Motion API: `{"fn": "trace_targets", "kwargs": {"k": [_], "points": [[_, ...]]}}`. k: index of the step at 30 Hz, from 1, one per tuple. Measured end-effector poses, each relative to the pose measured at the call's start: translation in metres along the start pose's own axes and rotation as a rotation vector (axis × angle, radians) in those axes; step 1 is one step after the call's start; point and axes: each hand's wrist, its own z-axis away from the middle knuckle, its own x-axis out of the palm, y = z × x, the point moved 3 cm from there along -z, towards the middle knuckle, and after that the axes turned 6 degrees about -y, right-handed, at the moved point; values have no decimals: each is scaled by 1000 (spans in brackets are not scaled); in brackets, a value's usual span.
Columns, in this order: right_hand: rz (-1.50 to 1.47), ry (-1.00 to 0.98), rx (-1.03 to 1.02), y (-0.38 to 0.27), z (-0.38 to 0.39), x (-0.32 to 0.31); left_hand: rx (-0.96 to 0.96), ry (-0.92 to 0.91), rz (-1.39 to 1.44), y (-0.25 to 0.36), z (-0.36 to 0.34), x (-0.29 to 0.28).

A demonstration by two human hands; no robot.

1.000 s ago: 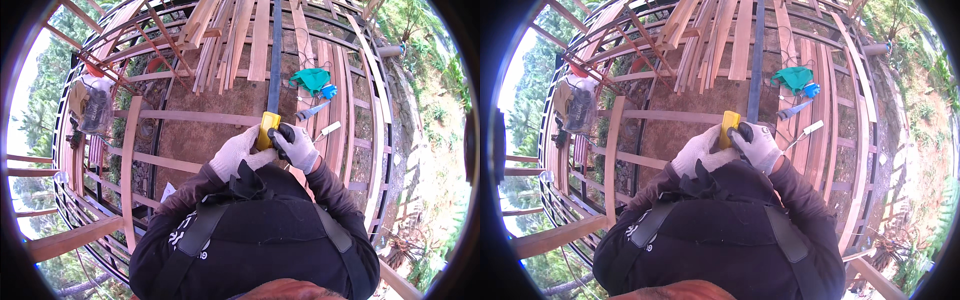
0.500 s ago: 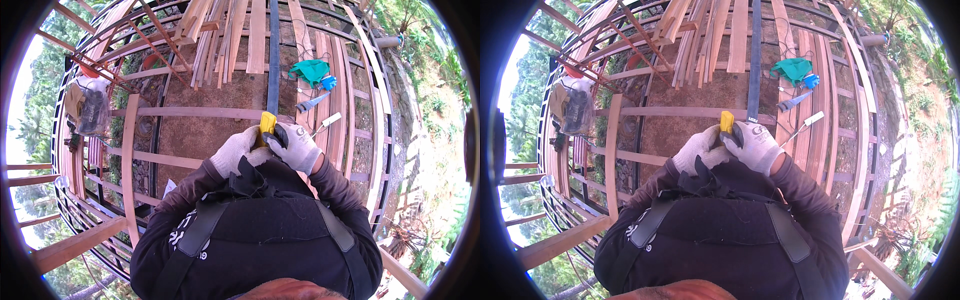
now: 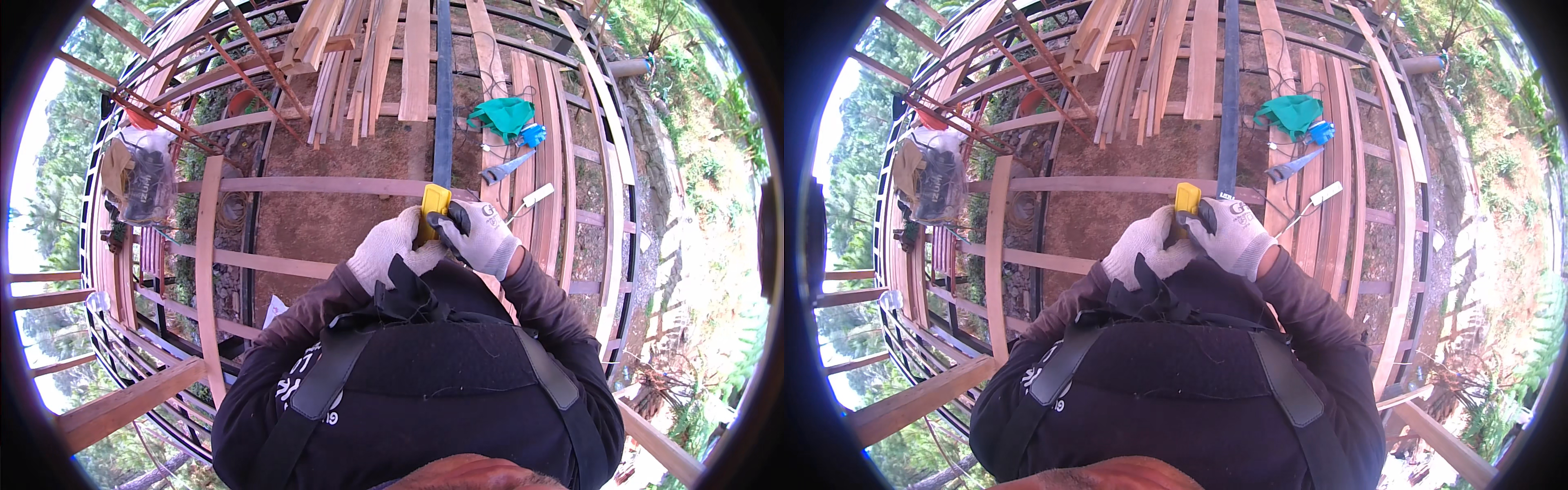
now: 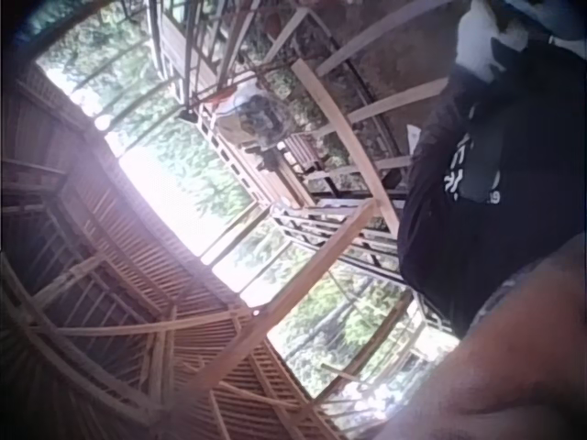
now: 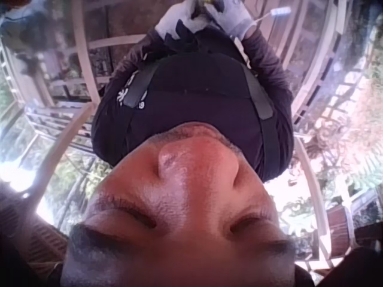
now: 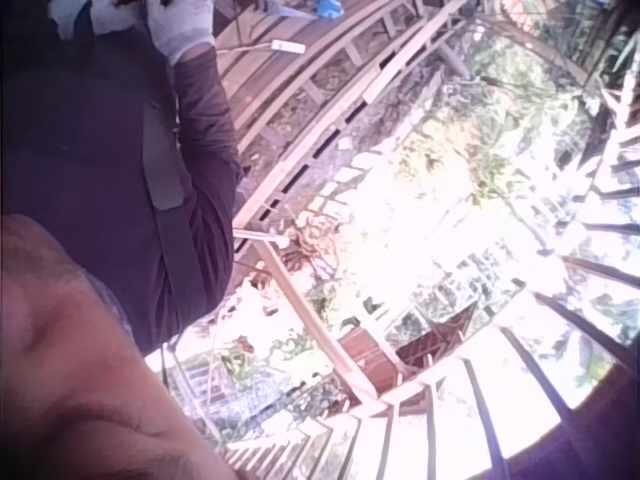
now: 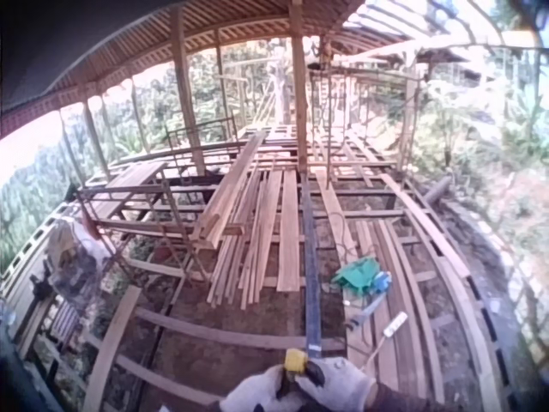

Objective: The person handles a small yellow case, moves a wooden plank into position on a frame, and then sits to adjust an electric planer using a screwdriver.

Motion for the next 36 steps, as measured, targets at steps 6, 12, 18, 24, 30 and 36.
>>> {"fn": "trace_targets", "kwargs": {"k": [6,12,18,24,30,36], "points": [[177,48,-21,6,3,8,-8,11,-71,-1,0,-1],[41,103,30,1,2,2,14,-24,160,-12,-2,1],[135,129,-114,-8,5,3,28,-177,678,-16,-2,6],[655,223,-212,-34,11,11,225,-233,1013,-24,-9,3],[628,174,-204,-39,8,13,153,-136,1182,-36,-11,6],[337,159,-174,-37,2,-12,78,-196,1411,-44,-9,5]]}}
